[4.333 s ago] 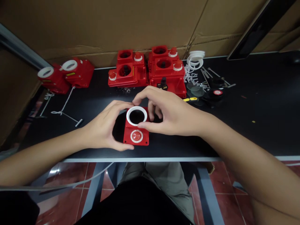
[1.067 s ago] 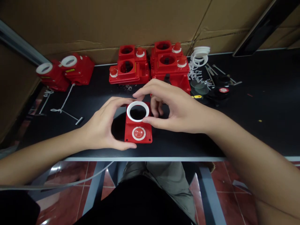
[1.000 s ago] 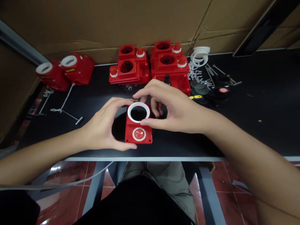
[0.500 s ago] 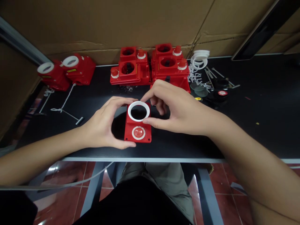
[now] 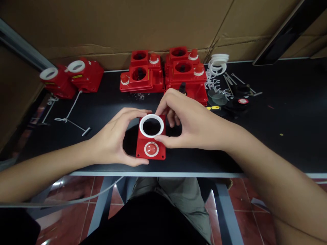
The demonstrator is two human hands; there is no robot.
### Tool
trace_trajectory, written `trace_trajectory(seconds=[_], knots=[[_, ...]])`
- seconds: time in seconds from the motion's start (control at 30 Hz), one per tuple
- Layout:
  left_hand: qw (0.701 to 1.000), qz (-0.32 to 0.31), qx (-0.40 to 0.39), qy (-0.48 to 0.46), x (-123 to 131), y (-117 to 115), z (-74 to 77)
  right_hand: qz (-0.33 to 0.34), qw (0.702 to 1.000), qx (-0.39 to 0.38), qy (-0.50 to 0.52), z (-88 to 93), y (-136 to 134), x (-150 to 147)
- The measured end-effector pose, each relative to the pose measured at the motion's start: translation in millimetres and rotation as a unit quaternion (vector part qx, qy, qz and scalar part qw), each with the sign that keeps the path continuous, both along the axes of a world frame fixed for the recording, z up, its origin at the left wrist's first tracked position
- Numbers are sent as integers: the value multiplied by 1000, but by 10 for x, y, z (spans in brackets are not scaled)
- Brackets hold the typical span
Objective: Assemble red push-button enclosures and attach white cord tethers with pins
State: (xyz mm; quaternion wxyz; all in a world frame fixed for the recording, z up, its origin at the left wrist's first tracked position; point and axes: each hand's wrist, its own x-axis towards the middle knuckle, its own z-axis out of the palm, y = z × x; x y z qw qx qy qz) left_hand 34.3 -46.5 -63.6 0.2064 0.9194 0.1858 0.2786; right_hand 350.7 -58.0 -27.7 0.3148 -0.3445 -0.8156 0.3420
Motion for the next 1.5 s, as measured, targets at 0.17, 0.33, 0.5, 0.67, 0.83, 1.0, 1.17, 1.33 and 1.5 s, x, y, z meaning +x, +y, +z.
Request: trace_trajectory(seconds=[0.17,0.33,0.5,0.67,0.83,1.0,1.17,1.33,1.5], knots=[[1000,-2,3,0,-2,-36,25,-10,1000,14,-19,-13,-20,-44],[1000,6,17,-8,-21,33,34,-2,998,57,-4,-80,-7,10],[999,-8,19,-28,-34,77,9,26,997,74,24,-138,33,74],[1000,-5,9,-25,-29,66,-1,25,997,64,31,-133,61,74],[1000,-5,5,-29,-17,49,-11,3,999,52,7,-69,23,30],[1000,-4,7,-13,-19,33,-1,-33,995,79,-54,0,-21,34],[1000,8,14,-3,-47,72,46,-34,989,125,-72,114,-17,130],[1000,10,13,-4,-45,80,60,4,996,73,-43,166,-62,124],[1000,10,-7,-9,-22,59,35,20,998,48,-22,111,-45,83]])
